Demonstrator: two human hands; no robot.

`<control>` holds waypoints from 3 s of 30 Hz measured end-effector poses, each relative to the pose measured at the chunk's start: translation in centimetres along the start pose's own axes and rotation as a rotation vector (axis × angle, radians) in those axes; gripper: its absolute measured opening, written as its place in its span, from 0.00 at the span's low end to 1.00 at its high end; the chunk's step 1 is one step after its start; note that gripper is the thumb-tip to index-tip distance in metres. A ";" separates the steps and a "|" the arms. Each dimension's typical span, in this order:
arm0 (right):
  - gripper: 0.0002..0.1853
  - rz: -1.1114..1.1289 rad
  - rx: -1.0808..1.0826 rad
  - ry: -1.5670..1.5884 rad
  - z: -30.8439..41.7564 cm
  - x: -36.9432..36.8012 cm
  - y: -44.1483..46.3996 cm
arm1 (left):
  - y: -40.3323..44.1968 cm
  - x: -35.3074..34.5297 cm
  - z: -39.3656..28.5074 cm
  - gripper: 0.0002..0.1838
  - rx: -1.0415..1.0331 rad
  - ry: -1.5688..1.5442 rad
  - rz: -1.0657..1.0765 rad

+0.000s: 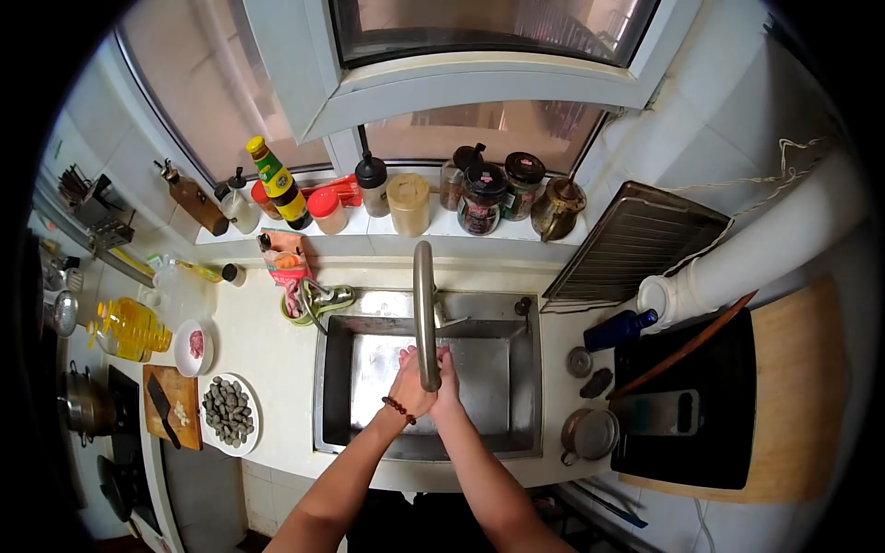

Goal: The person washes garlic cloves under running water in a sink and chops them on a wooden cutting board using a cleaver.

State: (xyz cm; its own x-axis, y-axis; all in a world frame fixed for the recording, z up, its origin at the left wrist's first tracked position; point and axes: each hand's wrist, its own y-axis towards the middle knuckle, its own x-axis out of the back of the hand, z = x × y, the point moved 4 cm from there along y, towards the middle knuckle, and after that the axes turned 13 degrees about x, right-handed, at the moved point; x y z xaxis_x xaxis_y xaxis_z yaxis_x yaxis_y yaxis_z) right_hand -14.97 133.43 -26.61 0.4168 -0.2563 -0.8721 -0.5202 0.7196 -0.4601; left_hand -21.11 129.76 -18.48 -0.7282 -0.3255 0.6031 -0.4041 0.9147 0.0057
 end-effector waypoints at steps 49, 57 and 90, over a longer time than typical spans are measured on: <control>0.14 0.282 0.773 -0.967 2.3 -6.2 -2.3 | 0.8 -4.0 2.6 0.22 0.763 -1.848 0.096; 0.13 0.345 0.982 -1.505 1.7 -5.4 -3.6 | 1.3 -6.3 5.8 0.17 0.685 -1.445 0.098; 0.19 0.017 0.550 -0.618 2.7 -4.8 -3.4 | -1.0 -2.9 -0.4 0.46 0.439 -1.668 0.109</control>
State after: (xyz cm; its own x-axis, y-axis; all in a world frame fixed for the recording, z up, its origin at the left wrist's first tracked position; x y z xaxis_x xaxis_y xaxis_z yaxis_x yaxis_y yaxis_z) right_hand -13.24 133.97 -20.39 0.8303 0.0428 -0.5557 -0.1576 0.9744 -0.1605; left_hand -18.44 129.89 -19.91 -0.3891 -0.4082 -0.8258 -0.2199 0.9117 -0.3470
